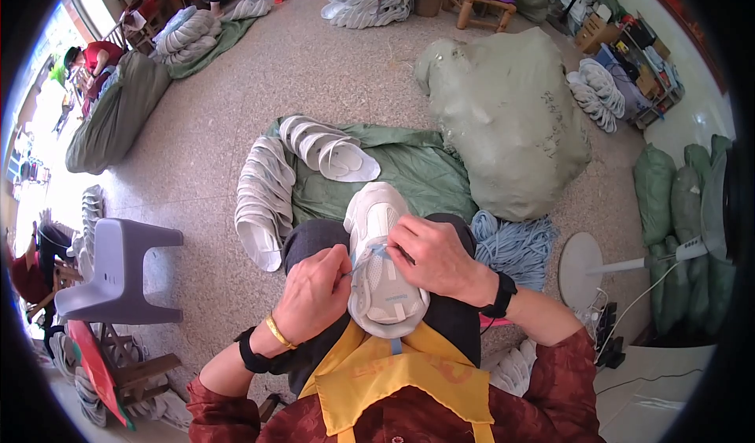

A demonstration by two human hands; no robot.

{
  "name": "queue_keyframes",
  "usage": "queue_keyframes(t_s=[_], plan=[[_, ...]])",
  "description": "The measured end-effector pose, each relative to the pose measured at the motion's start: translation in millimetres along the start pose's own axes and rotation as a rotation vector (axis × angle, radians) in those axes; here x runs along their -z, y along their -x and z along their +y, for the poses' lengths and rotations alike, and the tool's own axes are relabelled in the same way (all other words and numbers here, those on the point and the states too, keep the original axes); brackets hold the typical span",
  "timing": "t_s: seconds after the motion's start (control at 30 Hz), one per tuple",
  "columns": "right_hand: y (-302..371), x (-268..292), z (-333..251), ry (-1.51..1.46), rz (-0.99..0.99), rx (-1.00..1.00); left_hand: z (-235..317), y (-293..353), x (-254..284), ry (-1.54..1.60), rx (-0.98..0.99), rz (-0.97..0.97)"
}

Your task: Manually assemble shoe upper components by threading and connecting parts.

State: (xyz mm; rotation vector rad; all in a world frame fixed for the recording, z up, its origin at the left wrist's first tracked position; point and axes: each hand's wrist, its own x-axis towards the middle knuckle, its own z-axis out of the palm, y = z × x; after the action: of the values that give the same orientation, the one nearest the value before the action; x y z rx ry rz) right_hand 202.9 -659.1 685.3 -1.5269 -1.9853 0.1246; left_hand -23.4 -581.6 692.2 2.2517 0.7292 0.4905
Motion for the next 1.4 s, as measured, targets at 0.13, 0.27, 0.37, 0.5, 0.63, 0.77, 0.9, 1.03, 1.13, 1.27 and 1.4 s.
queue_keyframes(t_s=[0.13,0.27,0.37,0.5,0.63,0.77,0.9,1.03,1.13,1.27,1.4], plan=[[5.6,8.5,1.1,-0.086,0.017,0.018,3.3,-2.9,3.5,0.085,0.025,0.007],[22.4,16.1,0.7,-0.213,-0.033,-0.127,1.6,1.8,6.1,0.075,-0.04,0.047],[29.6,26.3,-6.3,-0.357,-0.128,-0.334,-0.4,4.9,6.1,0.021,-0.08,0.049],[39.0,32.8,-9.6,-0.341,-0.116,-0.309,-0.9,6.1,5.3,-0.041,-0.18,0.153],[40.1,30.8,-3.7,-0.103,0.008,-0.158,2.6,11.4,14.5,-0.086,-0.166,0.106],[49.9,40.7,1.6,-0.005,0.053,-0.19,-5.4,27.1,18.1,-0.177,-0.126,0.063],[67.0,54.3,-6.9,-0.011,0.054,-0.31,-23.1,54.5,34.3,-0.167,-0.016,0.094],[89.8,65.1,-0.7,0.029,0.128,-0.416,-45.7,91.4,62.1,-0.262,0.043,0.233],[125.3,81.0,22.2,0.134,0.164,-0.436,-62.9,115.9,91.2,-0.372,0.134,0.284],[173.2,113.5,45.1,0.25,0.198,-0.514,-98.2,152.7,131.3,-0.406,0.31,0.347],[220.3,131.0,67.2,0.242,0.197,-0.626,-135.4,183.6,184.5,-0.409,0.434,0.455]])
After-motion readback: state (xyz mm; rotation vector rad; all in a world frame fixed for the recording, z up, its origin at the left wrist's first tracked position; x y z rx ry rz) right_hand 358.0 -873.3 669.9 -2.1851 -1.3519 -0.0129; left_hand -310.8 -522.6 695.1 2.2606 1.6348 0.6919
